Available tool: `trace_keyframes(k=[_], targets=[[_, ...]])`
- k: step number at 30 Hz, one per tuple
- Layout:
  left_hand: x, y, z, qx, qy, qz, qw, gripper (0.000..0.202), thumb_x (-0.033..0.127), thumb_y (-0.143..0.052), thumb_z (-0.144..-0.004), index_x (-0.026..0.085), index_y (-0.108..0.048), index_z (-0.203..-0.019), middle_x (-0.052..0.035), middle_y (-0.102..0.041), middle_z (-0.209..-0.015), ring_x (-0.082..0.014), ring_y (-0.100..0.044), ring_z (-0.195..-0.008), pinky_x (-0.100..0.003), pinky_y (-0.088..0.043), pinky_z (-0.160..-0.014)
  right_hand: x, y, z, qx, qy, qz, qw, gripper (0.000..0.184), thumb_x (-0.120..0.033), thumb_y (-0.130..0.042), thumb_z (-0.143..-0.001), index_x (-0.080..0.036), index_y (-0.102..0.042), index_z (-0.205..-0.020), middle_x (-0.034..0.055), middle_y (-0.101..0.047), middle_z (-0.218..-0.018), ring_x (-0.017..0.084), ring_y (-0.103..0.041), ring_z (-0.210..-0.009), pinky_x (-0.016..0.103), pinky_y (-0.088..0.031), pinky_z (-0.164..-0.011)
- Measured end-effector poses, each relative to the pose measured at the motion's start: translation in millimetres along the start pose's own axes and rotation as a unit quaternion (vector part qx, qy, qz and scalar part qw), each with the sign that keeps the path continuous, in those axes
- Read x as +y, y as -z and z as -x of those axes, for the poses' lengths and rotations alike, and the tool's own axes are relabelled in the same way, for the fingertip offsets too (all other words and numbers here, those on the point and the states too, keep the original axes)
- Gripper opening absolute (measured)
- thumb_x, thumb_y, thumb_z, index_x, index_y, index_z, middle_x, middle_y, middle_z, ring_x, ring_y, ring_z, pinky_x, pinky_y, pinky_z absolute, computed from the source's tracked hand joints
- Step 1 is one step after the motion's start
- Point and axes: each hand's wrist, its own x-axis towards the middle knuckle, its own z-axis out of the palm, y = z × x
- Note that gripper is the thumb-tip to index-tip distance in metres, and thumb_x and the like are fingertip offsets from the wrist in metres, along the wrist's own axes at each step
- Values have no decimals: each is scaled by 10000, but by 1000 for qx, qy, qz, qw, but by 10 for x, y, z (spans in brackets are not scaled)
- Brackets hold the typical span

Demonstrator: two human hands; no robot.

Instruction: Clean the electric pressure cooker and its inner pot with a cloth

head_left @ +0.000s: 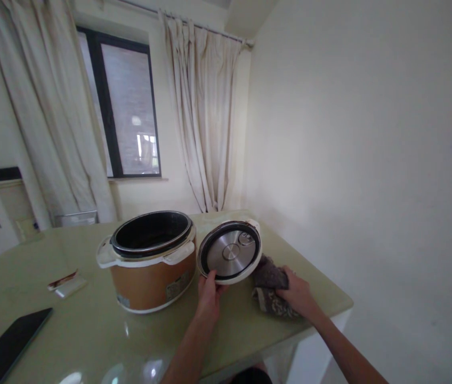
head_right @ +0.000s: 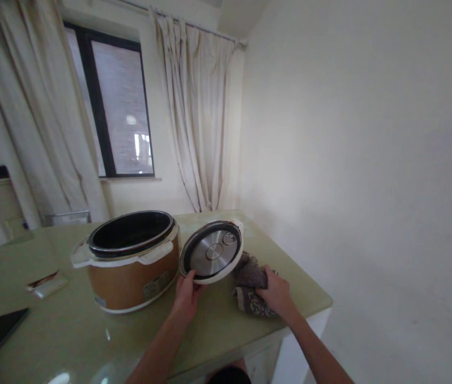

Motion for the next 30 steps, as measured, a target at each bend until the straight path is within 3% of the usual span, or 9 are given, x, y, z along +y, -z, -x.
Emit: trace_keyframes(k=[5, 8, 11, 13, 16, 19, 22, 26, 30], targets=[[-121, 92, -31, -9, -17, -34, 999, 108, 159, -649, -886, 183, -651, -991, -58, -736, -974, -132, -695, -766, -248, -613, -683, 143, 452, -34, 226, -23, -188, 956, 530, -616, -733, -717, -224, -635, -1059, 46, -735, -952, 280, -689, -889, 398, -543, -820], [-156, 125, -50, -11, -30, -62, 998, 169, 151, -631, -879, 178, -668, -1042, -71, -743, -986, -147, -697, -770, -257, -598, -670, -92, 757, -50, 315, -3, -214, 925, 566, -663, -773, -725, -217, -656, -1051, 44, -710, -959, 263, -663, -890, 396, -544, -832], [-191, 186, -80, -21, -58, -103, 993, 217, 177, -627, -872, 166, -685, -1080, -83, -749, -973, -180, -700, -780, -267, -577, -624, -453, 1006, -113, 352, 75, -196, 912, 518, -620, -795, -759, -216, -653, -1050, 55, -675, -1023, 258, -644, -957, 398, -537, -877], [-222, 246, -105, -28, -90, -133, 987, 227, 210, -649, -855, 159, -701, -1070, -91, -756, -971, -204, -711, -809, -275, -570, -616, -707, 1082, -197, 316, 138, -175, 922, 486, -581, -788, -790, -222, -642, -1083, 63, -664, -1075, 260, -638, -1006, 399, -528, -908], [-277, 338, -141, -39, -112, -158, 980, 251, 268, -682, -833, 152, -717, -1052, -98, -767, -944, -230, -729, -820, -308, -585, -646, -1045, 979, -362, 165, 193, -160, 954, 526, -487, -793, -800, -239, -574, -1209, 52, -673, -1112, 248, -651, -1018, 380, -522, -911], [-327, 401, -179, -52, -122, -165, 977, 326, 320, -680, -837, 142, -712, -1109, -120, -785, -977, -262, -755, -864, -362, -614, -716, -1285, 626, -489, 37, 200, -97, 974, 602, -351, -840, -744, -238, -527, -1245, 54, -660, -1147, 248, -647, -1058, 367, -501, -931], [-360, 424, -216, -78, -187, -196, 959, 417, 322, -671, -840, 114, -696, -1201, -167, -783, -1137, -302, -751, -1073, -415, -600, -952, -1427, 190, -524, -50, 187, 39, 980, 498, -338, -842, -776, -237, -595, -1196, 91, -642, -1201, 284, -635, -1108, 383, -473, -948], [-371, 417, -222, -48, -264, -255, 929, 674, 295, -593, -910, 144, -463, -1553, -175, -566, -1568, -277, -515, -1482, -396, -397, -1238, -1509, -181, -483, -131, 194, 90, 968, 521, -467, -781, -861, -233, -621, -1299, 121, -657, -1190, 315, -657, -1107, 406, -463, -963], [-335, 398, -182, -48, -266, -293, 917, 732, 299, -527, -977, 202, -285, -1661, -132, -424, -1688, -239, -383, -1573, -378, -283, -1302, -1524, -227, -409, -154, 209, 112, 959, 736, -553, -840, -753, -264, -590, -1382, 139, -629, -1270, 354, -648, -1127, 453, -456, -981]])
